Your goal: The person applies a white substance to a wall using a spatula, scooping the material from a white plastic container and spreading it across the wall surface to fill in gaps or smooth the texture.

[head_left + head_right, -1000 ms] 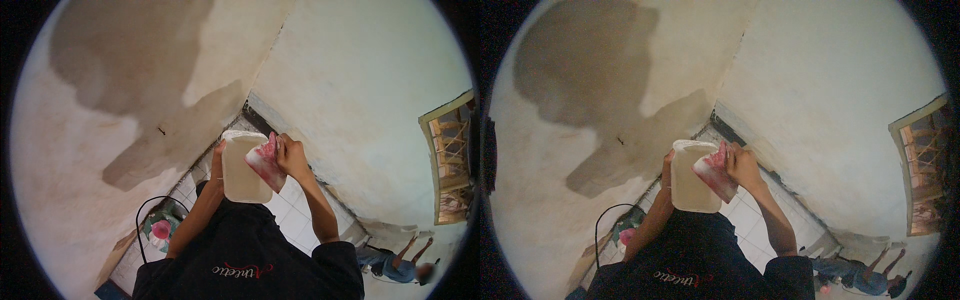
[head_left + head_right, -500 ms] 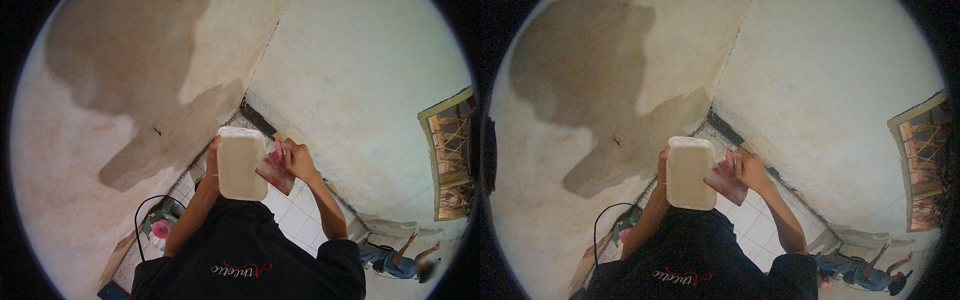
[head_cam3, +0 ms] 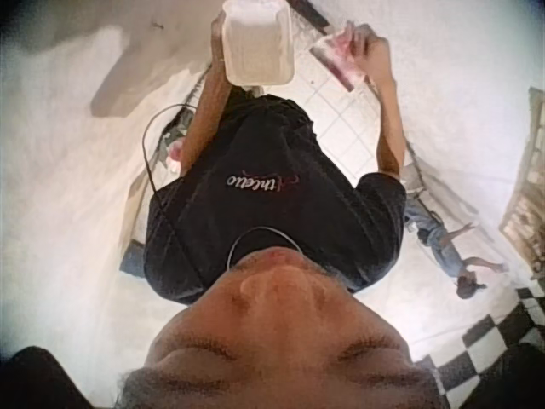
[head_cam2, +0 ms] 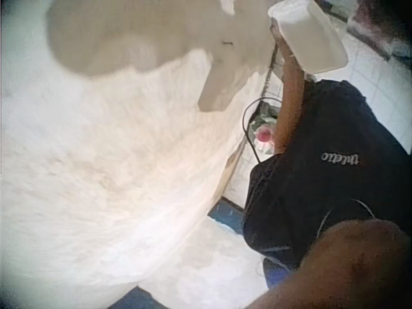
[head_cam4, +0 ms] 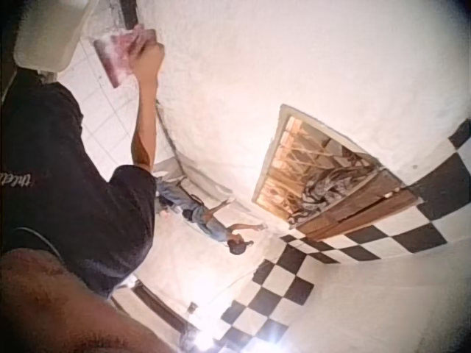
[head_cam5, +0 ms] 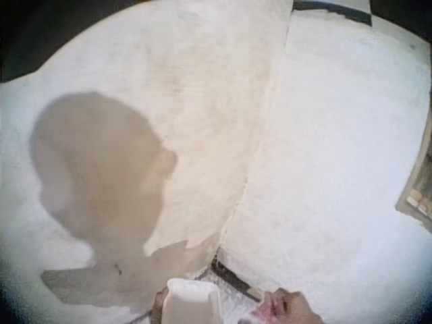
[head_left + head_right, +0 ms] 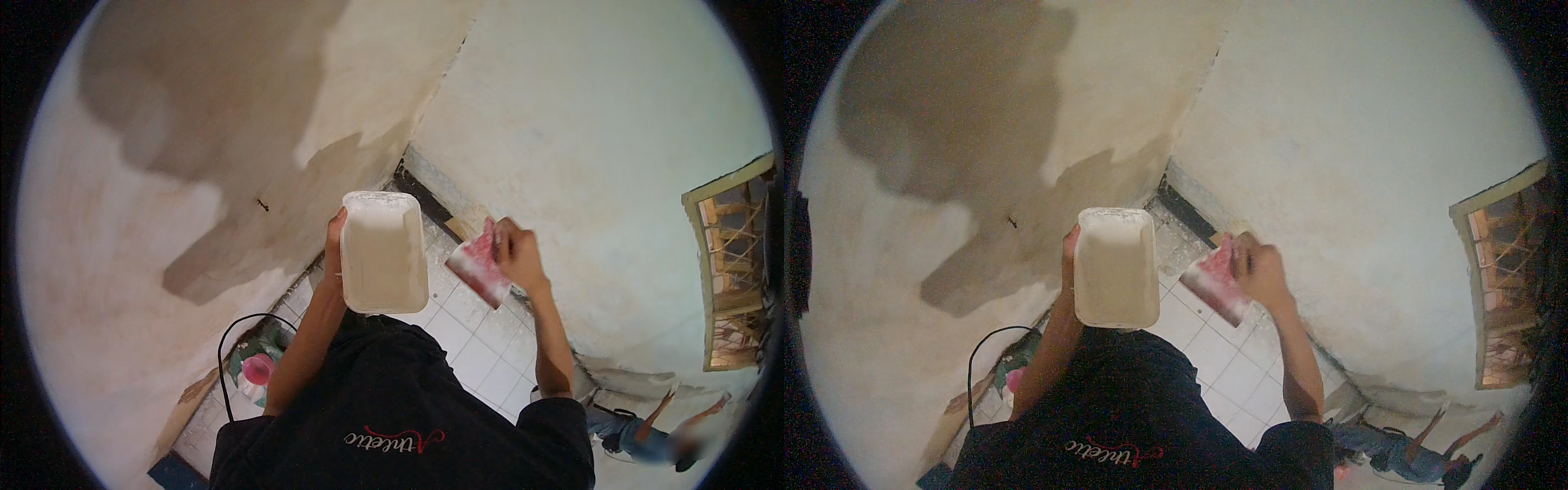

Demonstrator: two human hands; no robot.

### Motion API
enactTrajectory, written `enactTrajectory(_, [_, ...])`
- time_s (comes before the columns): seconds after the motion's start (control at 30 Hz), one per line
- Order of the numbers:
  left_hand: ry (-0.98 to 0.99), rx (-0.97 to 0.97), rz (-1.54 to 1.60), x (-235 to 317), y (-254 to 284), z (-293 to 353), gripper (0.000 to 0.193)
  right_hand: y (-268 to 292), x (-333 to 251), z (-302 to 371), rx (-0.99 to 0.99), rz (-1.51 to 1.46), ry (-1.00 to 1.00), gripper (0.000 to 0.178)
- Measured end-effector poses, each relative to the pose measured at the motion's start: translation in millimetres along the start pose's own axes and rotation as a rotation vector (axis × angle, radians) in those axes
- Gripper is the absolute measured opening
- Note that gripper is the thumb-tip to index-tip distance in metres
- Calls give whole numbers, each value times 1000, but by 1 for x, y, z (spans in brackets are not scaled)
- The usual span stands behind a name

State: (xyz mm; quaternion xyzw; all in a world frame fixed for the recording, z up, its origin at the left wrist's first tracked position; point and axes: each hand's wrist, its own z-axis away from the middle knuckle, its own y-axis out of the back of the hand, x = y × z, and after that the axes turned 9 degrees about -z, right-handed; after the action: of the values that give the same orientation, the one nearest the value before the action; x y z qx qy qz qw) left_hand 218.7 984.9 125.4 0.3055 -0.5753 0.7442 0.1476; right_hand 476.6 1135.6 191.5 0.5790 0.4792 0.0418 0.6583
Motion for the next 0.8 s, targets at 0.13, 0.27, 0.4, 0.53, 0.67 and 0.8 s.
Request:
enactTrajectory(0.13, [37, -35, 30, 10, -15, 11, 58, 37, -55, -34, 180, 89, 202, 14])
enactTrajectory(0.27, [43, -124, -2, 14, -20, 16, 58, 50, -114, -66, 127, 432, 493, 11])
enactTrajectory(0.4, [79, -102, -34, 11, -28, 17, 57, 45, -134, -88, 44, 683, 690, 12])
enactTrajectory(0.53, [114, -110, 36, 6, -25, 17, 56, 33, -140, -101, -40, 787, 778, 15])
enactTrajectory(0.67, [111, -115, 57, -3, -14, 17, 56, 29, -148, -103, -174, 876, 754, 20])
enactTrajectory(0.8, [122, -101, 64, -8, -12, 18, 58, 24, -149, -105, -273, 972, 745, 26])
